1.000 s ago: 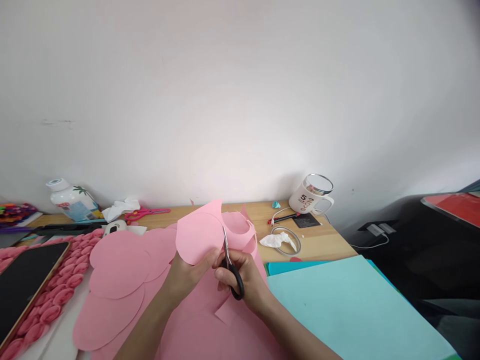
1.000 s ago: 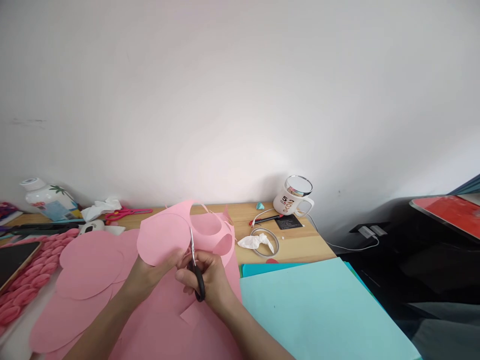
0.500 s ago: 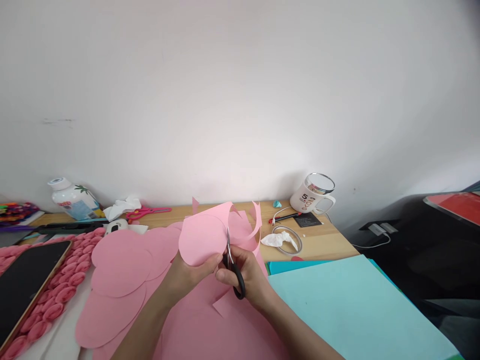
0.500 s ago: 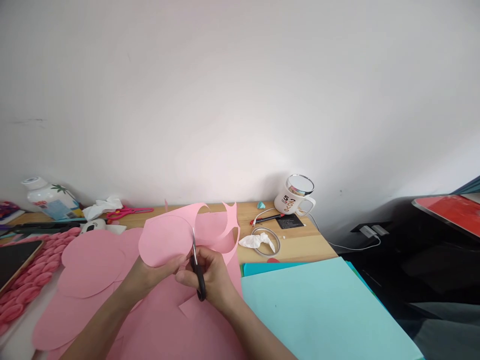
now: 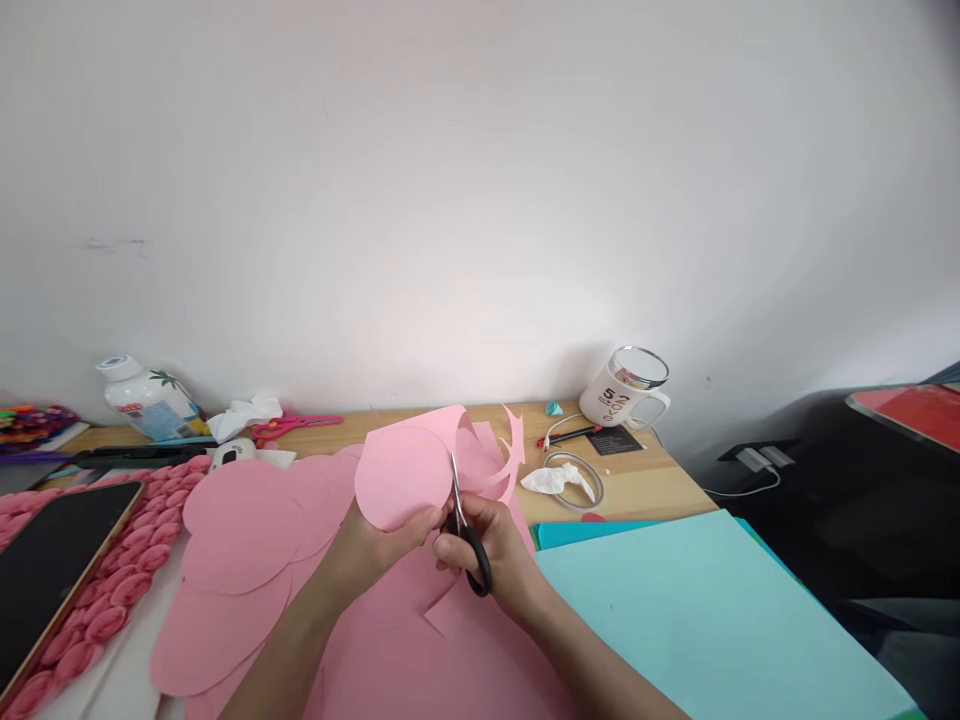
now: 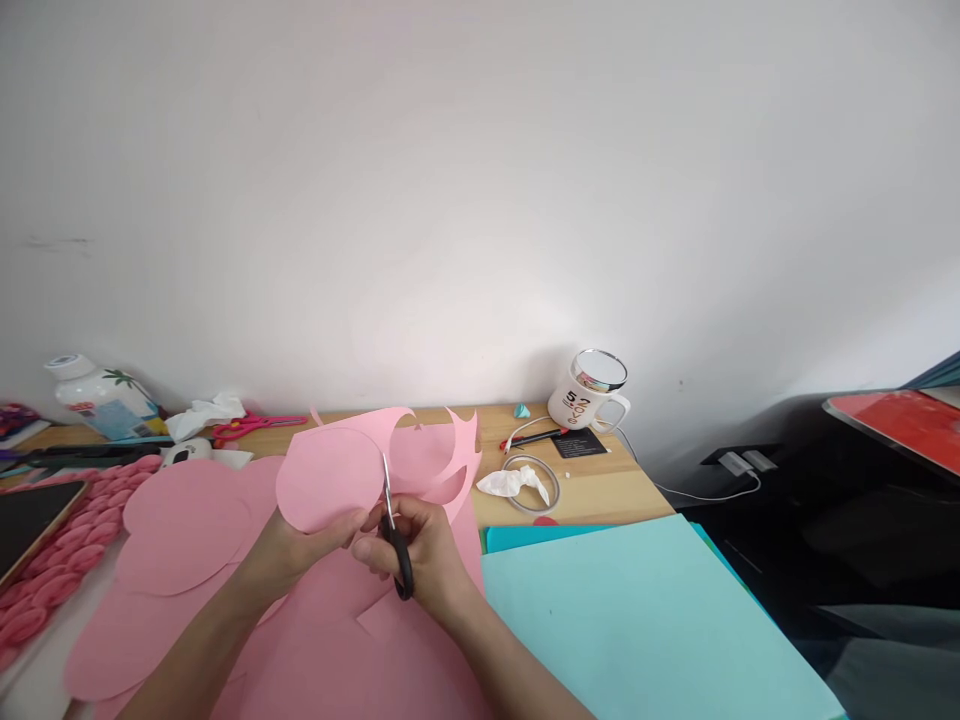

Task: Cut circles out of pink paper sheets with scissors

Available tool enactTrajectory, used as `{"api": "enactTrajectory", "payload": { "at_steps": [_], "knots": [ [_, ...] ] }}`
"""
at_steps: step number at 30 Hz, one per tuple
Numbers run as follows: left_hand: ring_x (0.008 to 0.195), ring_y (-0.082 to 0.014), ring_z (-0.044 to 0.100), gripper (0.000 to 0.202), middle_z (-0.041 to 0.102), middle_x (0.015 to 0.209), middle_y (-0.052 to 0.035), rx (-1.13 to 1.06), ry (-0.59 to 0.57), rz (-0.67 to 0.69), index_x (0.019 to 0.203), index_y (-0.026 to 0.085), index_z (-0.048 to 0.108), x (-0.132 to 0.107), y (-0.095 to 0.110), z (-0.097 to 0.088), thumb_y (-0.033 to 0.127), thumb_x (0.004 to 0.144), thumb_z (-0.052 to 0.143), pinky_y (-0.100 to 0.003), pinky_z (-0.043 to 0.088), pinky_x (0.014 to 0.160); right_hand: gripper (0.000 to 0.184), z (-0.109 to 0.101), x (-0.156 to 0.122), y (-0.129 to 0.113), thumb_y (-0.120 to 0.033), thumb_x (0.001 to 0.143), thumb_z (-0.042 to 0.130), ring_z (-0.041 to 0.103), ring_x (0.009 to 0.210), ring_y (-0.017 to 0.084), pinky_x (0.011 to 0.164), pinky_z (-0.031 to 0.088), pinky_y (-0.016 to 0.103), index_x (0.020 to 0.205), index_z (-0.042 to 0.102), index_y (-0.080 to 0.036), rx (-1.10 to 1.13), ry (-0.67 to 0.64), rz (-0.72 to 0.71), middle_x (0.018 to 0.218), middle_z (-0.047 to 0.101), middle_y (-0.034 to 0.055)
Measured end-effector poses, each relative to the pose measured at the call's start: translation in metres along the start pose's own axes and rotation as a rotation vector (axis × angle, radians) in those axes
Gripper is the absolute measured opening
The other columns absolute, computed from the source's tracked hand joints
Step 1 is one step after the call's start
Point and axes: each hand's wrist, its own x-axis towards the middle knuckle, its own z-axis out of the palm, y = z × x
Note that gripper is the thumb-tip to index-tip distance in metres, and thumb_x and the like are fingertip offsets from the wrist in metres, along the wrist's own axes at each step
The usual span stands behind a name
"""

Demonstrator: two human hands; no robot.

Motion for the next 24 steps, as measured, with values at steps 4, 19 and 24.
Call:
{"api": "enactTrajectory", "payload": {
  "at_steps": [4, 19, 24],
  "knots": [
    [0.07, -0.0216, 0.061, 0.017, 0.065, 0.071, -0.0032, -0.004, -0.017, 0.003, 0.075, 0.02, 0.059, 0.0006, 0.0, -0.0005, 0.035, 0.068, 0.06, -0.032, 0.051, 0.062, 0.034, 0.0003, -0.0002, -0.0013, -0.042, 0.056, 0.078, 0.044, 0.041, 0.008, 0.041, 0.035, 0.02, 0.064, 0.057, -0.017, 0.002, 0.009, 0.012, 0.049, 0.052, -0.0048],
    [0.07, -0.021, 0.062, 0.018, 0.064, 0.07, -0.0031, 0.004, -0.011, -0.03, 0.072, 0.019, 0.058, 0.0031, -0.0073, -0.0031, 0.037, 0.074, 0.06, -0.032, 0.053, 0.062, 0.034, 0.0007, 0.0008, 0.0067, -0.044, 0.058, 0.077, 0.046, 0.041, 0.009, 0.042, 0.037, 0.021, 0.066, 0.057, -0.017, 0.013, -0.013, 0.009, 0.05, 0.05, -0.0054],
    [0.089, -0.0269, 0.064, 0.03, 0.07, 0.089, -0.0075, 0.045, 0.065, -0.051, 0.088, 0.019, 0.064, 0.0002, -0.0055, 0.0017, 0.041, 0.067, 0.064, -0.036, 0.054, 0.072, 0.036, 0.0002, 0.0006, 0.0013, -0.043, 0.056, 0.079, 0.04, 0.051, 0.009, 0.049, 0.035, 0.023, 0.067, 0.058, -0.017, 0.032, -0.022, -0.038, 0.057, 0.05, -0.0039]
  ]
}}
